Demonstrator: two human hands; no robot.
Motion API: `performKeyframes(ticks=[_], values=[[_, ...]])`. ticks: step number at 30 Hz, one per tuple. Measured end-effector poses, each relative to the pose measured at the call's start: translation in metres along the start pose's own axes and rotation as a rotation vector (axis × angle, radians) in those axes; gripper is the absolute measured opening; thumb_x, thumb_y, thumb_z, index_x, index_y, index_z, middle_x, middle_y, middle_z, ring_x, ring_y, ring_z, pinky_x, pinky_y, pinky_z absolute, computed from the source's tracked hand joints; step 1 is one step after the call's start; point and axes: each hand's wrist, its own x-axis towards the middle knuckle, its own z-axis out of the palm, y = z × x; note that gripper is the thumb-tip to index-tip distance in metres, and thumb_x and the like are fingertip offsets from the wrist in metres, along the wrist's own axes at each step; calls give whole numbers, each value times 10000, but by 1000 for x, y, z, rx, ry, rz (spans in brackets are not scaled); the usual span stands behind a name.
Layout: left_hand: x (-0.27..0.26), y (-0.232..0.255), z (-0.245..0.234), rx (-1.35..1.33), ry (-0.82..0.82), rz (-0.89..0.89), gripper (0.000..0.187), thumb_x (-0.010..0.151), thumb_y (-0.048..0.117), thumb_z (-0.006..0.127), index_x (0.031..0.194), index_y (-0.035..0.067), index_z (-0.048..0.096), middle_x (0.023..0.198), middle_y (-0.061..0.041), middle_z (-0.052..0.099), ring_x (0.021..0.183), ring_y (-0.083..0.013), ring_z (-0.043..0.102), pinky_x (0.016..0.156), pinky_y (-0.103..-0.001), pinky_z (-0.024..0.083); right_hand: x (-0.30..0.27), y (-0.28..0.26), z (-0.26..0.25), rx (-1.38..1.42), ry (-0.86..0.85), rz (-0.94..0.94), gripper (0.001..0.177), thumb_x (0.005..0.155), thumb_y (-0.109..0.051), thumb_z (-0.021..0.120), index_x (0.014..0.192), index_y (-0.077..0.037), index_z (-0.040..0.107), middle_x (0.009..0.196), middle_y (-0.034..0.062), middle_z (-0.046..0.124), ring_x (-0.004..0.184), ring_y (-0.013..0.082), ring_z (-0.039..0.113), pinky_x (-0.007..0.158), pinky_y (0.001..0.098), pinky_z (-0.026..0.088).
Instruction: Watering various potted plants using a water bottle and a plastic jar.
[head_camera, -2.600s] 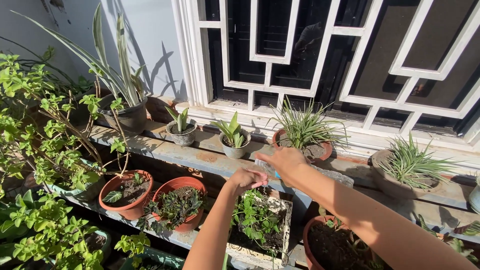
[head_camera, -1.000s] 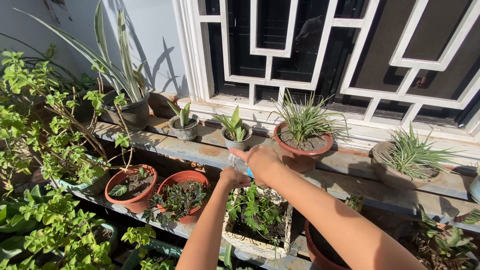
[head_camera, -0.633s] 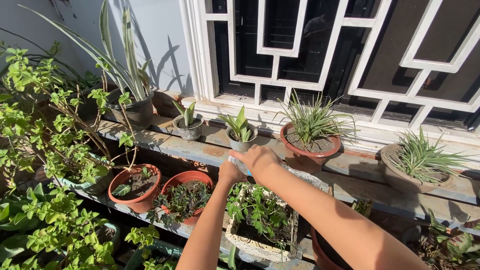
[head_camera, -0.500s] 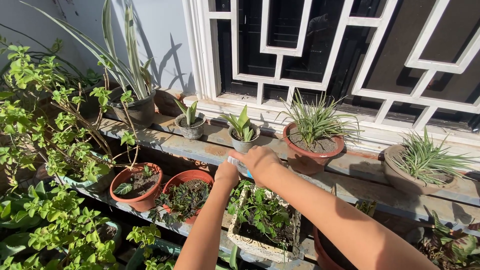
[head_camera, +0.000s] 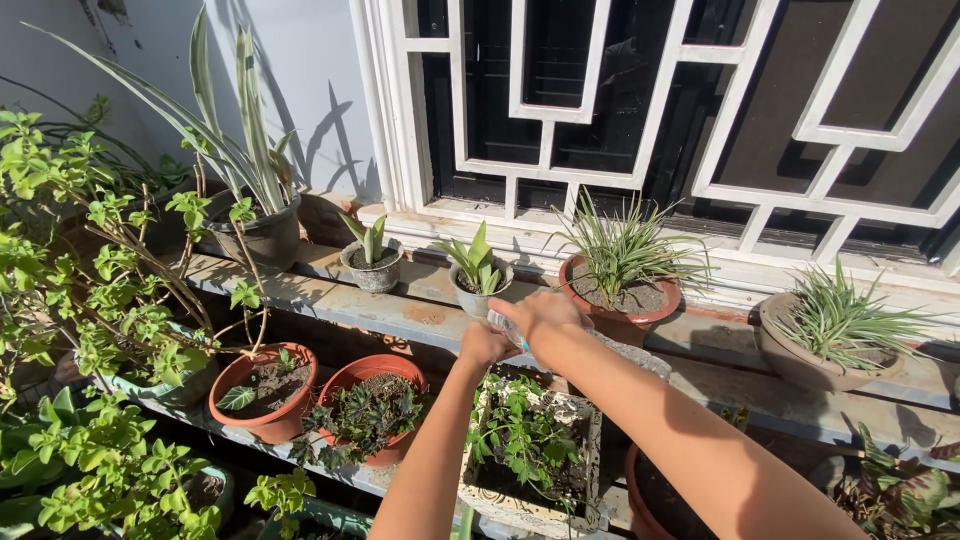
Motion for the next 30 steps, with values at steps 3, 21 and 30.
performKeyframes(ticks=[3,21,30], values=[[9,-9,12,-314,-113,-77,128,719,-186,730,717,-114,625,746,-203,742,674,-305,798,603,-356,634,15,15,27,-1,65,-65,1363,630,-118,947,1634,-396,69,1213,148,660,1016,285,708,728,411,643],[-56,-11,36,-234,-78,114,63,867,-97,696,840,-153,699,853,-180,750,715,-221,777,647,-301,675,-94,51,24,616,226,-99,1413,502,-97,915,1628,-300,85,1166,213,685,1044,392,690,905,449,576],[-136,-38,83,-248,-190,-73,125,930,23,702,986,-75,756,880,-140,770,721,-157,742,667,-253,627,-143,62,122,1022,531,37,1298,560,-116,913,1560,-407,138,1505,184,505,1143,452,648,975,523,541]])
